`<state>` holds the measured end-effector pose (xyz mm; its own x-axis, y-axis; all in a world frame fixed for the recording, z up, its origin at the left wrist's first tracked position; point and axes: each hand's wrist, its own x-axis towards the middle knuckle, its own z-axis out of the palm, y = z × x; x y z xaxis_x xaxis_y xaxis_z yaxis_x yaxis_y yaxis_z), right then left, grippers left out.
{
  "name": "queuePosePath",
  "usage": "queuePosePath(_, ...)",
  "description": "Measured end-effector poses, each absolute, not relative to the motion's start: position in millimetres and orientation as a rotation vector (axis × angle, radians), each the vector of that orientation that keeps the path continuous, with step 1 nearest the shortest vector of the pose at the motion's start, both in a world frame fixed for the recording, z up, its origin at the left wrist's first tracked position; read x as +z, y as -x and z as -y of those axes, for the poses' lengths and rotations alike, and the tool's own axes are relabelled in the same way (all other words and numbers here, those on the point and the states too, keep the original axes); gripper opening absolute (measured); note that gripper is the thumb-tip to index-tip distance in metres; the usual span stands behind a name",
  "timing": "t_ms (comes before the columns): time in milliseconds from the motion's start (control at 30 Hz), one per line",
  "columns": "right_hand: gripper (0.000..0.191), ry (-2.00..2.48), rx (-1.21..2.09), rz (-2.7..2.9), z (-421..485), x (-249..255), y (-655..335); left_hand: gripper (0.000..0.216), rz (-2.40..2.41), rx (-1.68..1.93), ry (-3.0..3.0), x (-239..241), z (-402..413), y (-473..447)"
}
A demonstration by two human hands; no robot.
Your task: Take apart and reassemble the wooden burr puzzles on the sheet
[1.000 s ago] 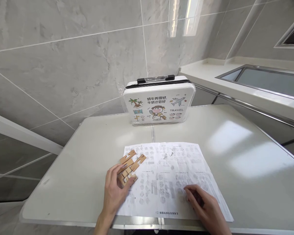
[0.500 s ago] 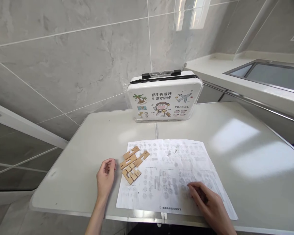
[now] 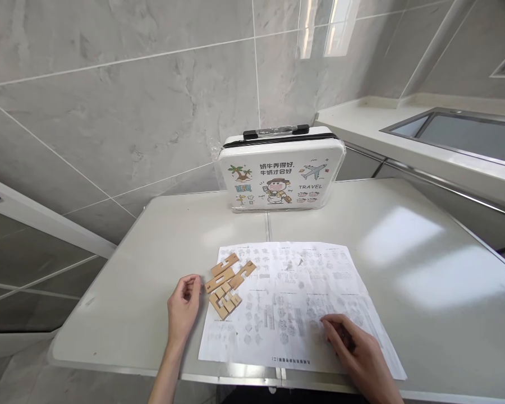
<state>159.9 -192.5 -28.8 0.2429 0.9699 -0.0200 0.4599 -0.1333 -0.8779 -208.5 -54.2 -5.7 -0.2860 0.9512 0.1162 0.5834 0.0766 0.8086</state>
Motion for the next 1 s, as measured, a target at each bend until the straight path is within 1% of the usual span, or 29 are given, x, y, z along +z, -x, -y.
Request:
queuePosePath(667,0.041,1.708,0.860,1.333,191.6,-26.9,-162.4,0.035,-1.922,1.070,-1.538,-4.6,54.1,208.0)
queuePosePath(867,0.045,1.696,0.824,1.336,190.7,-24.2,-161.5,0.034,-1.916,1.072,-1.547,-5.5,54.5,208.5)
queuePosePath(1000,0.043,1.700,0.839,1.337,191.4,-25.4,-161.6,0.034,-1.915,1.069,-1.547,-3.5,55.4,207.5)
